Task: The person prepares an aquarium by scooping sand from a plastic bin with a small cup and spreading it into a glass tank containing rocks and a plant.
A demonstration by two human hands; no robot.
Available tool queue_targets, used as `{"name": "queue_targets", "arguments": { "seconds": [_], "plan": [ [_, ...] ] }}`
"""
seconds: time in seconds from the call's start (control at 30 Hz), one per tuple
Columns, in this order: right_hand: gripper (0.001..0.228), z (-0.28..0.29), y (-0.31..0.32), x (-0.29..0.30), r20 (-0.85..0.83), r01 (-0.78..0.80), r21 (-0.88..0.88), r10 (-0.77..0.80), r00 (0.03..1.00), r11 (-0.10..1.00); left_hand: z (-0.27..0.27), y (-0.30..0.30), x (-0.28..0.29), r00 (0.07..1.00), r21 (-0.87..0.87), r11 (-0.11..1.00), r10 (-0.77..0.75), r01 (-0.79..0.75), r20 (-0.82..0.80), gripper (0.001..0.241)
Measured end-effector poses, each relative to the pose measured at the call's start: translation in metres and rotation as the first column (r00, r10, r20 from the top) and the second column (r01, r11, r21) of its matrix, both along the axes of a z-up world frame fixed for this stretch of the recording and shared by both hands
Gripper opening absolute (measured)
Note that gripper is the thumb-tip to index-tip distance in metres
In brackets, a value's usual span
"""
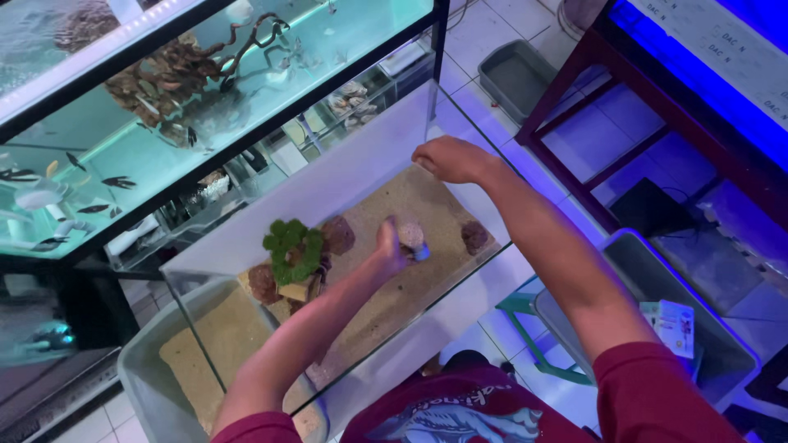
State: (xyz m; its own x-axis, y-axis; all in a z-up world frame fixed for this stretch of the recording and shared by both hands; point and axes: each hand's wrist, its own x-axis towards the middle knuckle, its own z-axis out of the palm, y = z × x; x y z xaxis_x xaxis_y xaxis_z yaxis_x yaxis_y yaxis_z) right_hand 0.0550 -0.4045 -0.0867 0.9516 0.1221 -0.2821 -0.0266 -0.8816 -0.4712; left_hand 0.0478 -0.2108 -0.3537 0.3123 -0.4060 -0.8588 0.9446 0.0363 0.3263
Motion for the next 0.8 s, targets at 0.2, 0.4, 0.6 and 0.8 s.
{"name": "queue_targets", "arguments": {
  "seconds": [0.2,0.4,0.6,0.8],
  "plan": [
    [0.029,-0.029,-0.010,0.009,0.003,-0.056,-0.111,0.056,0.998,0.992,-0.075,-0.026,-0.031,0.996,0.038,0.999,-0.026,0.029,-0.086,0.077],
    [0.027,-0.020,-0.009,0.012,0.008,-0.088,-0.114,0.090,0.996,0.990,-0.024,-0.047,-0.015,0.984,-0.024,0.993,0.110,-0.114,-0.140,0.076],
    [0.028,-0.018,-0.007,0.015,0.009,-0.072,-0.100,0.074,0.997,0.992,-0.090,-0.089,0.066,0.993,-0.109,0.988,0.105,-0.110,-0.053,0.075],
    [0.026,-0.018,-0.008,0.016,0.025,-0.052,-0.026,0.053,0.998,0.998,-0.035,-0.071,0.072,0.982,-0.226,0.956,0.181,-0.188,-0.050,0.061]
  ]
}}
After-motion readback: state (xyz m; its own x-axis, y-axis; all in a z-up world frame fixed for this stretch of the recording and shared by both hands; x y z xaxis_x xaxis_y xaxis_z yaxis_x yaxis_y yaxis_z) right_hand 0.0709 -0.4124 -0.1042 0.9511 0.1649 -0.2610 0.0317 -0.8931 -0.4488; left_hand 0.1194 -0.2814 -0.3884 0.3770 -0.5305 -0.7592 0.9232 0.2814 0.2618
